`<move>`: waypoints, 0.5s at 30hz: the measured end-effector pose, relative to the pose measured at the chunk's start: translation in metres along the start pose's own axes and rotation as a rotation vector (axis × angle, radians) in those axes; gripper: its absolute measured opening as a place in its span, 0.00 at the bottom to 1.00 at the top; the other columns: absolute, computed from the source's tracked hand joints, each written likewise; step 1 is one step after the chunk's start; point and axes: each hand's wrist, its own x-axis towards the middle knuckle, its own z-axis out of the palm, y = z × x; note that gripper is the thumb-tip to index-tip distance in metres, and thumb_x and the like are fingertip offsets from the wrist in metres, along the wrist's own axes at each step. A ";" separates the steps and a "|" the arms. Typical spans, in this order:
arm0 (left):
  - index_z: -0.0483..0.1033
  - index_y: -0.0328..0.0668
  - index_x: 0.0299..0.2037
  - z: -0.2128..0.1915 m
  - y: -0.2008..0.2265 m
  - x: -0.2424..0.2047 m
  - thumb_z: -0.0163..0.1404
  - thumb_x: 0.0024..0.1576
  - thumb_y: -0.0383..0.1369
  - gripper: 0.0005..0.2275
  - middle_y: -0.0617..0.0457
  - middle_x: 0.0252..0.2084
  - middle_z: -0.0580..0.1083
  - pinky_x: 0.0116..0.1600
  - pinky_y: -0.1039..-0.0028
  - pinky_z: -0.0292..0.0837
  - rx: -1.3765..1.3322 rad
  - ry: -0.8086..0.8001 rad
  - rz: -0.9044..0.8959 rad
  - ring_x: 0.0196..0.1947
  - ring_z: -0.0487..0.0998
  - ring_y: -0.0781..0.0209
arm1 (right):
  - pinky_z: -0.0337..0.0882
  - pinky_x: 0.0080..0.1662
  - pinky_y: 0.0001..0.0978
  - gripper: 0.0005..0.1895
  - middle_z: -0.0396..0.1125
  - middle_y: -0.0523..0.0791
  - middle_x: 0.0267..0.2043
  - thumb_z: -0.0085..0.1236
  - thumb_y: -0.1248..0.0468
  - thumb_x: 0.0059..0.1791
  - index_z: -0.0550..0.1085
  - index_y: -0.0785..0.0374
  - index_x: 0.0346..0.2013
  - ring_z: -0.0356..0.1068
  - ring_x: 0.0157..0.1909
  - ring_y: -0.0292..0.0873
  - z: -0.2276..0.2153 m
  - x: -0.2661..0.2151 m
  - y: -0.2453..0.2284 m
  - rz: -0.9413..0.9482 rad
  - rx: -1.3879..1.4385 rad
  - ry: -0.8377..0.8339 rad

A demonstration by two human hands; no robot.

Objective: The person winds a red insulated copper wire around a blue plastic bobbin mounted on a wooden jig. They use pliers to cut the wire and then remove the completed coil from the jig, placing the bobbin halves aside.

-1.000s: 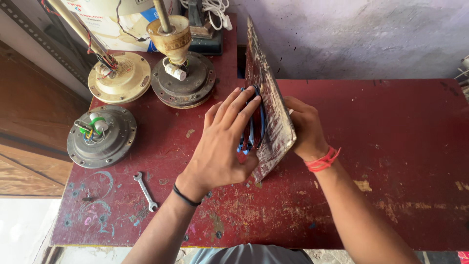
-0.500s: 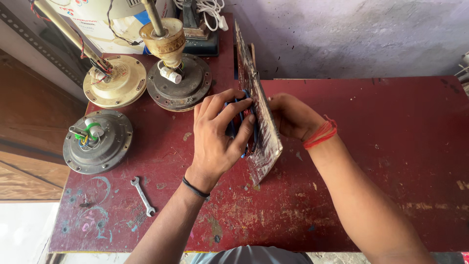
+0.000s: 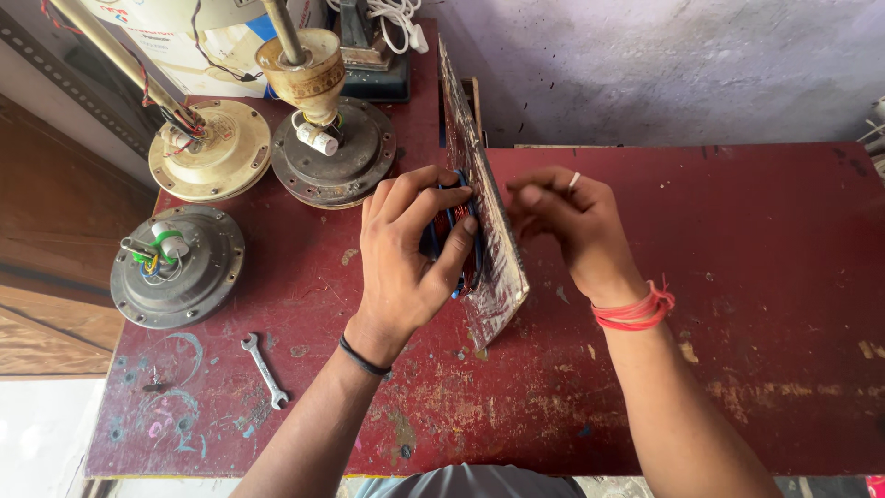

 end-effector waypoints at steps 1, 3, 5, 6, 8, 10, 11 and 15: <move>0.79 0.44 0.48 0.000 0.000 0.001 0.57 0.57 0.33 0.10 0.51 0.55 0.75 0.61 0.61 0.64 -0.001 0.000 0.002 0.55 0.73 0.51 | 0.72 0.44 0.27 0.08 0.73 0.45 0.40 0.56 0.70 0.53 0.77 0.68 0.46 0.72 0.41 0.35 0.007 0.000 -0.003 -0.047 -0.121 -0.005; 0.79 0.44 0.48 0.001 0.002 0.002 0.57 0.57 0.32 0.10 0.51 0.54 0.75 0.61 0.60 0.65 -0.001 0.001 0.007 0.55 0.73 0.51 | 0.72 0.50 0.27 0.13 0.71 0.47 0.48 0.58 0.74 0.50 0.77 0.68 0.49 0.71 0.49 0.37 0.018 0.000 -0.010 -0.220 -0.343 -0.053; 0.79 0.43 0.49 0.000 0.004 0.003 0.57 0.56 0.32 0.11 0.50 0.55 0.74 0.62 0.60 0.65 0.013 -0.002 0.022 0.57 0.73 0.51 | 0.73 0.54 0.30 0.14 0.67 0.52 0.58 0.59 0.77 0.49 0.76 0.68 0.50 0.70 0.56 0.42 0.026 0.001 -0.018 -0.469 -0.544 -0.140; 0.79 0.42 0.49 0.000 0.005 0.003 0.57 0.56 0.32 0.12 0.50 0.55 0.74 0.62 0.59 0.66 0.019 -0.003 0.029 0.57 0.73 0.51 | 0.72 0.56 0.32 0.14 0.68 0.52 0.58 0.59 0.77 0.49 0.76 0.68 0.50 0.70 0.58 0.43 0.027 0.002 -0.022 -0.534 -0.633 -0.142; 0.77 0.38 0.51 -0.001 0.008 0.001 0.57 0.52 0.33 0.17 0.45 0.58 0.72 0.64 0.55 0.64 0.070 -0.012 0.122 0.61 0.70 0.45 | 0.71 0.61 0.35 0.15 0.70 0.53 0.58 0.59 0.76 0.48 0.74 0.67 0.49 0.70 0.62 0.46 0.025 0.007 -0.032 -0.664 -0.811 -0.144; 0.76 0.36 0.52 -0.002 0.008 0.000 0.57 0.50 0.33 0.19 0.43 0.59 0.71 0.65 0.53 0.63 0.096 -0.024 0.164 0.63 0.69 0.42 | 0.71 0.58 0.34 0.14 0.69 0.54 0.55 0.53 0.77 0.46 0.72 0.68 0.46 0.69 0.60 0.46 0.022 0.008 -0.043 -0.599 -0.762 -0.190; 0.76 0.36 0.52 -0.002 0.008 0.000 0.56 0.50 0.34 0.19 0.43 0.58 0.71 0.65 0.54 0.63 0.095 -0.029 0.157 0.63 0.69 0.42 | 0.71 0.56 0.34 0.14 0.68 0.54 0.54 0.49 0.78 0.45 0.72 0.69 0.45 0.69 0.59 0.46 0.021 0.009 -0.048 -0.566 -0.738 -0.216; 0.78 0.39 0.51 0.001 0.006 0.000 0.55 0.61 0.31 0.10 0.47 0.58 0.73 0.62 0.58 0.69 0.077 -0.011 0.087 0.61 0.74 0.46 | 0.71 0.38 0.34 0.04 0.72 0.47 0.35 0.59 0.74 0.50 0.77 0.68 0.39 0.73 0.36 0.41 0.019 0.017 -0.076 -0.471 -1.095 -0.246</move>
